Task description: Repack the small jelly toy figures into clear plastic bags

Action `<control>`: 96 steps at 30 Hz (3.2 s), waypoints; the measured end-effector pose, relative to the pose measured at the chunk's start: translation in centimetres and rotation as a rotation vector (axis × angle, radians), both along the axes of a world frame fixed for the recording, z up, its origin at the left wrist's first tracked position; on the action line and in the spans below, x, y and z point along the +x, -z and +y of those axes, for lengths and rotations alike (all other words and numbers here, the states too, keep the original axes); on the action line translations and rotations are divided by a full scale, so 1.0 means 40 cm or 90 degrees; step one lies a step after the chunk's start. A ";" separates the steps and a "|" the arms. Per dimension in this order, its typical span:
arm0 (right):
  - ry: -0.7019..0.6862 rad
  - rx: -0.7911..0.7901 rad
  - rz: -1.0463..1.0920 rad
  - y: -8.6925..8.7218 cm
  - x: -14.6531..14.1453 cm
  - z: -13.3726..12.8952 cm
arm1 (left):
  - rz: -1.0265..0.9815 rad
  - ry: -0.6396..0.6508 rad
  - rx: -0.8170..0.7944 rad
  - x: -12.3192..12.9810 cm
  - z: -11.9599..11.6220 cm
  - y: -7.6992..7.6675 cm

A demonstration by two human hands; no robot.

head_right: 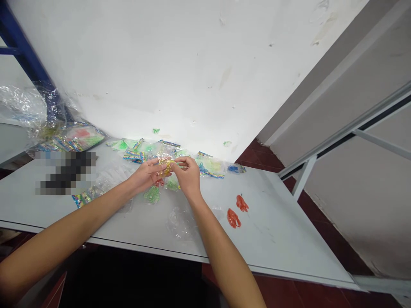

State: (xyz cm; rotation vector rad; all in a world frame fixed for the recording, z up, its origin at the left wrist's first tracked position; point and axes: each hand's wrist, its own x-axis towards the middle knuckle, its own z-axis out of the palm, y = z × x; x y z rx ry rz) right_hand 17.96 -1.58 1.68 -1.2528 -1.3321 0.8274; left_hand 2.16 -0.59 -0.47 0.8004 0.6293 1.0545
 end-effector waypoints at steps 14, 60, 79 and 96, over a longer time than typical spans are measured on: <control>-0.042 0.022 0.149 0.012 0.000 0.008 | -0.002 -0.066 -0.026 -0.005 0.005 -0.004; -0.054 -0.065 0.186 0.024 0.003 0.012 | 0.105 -0.019 -0.079 -0.005 -0.006 -0.005; -0.086 0.100 -0.134 0.044 -0.020 -0.010 | 0.028 -0.042 -0.110 -0.013 -0.004 -0.020; 0.007 -0.012 0.016 0.061 -0.020 0.011 | 0.123 -0.044 -0.027 -0.008 -0.014 -0.012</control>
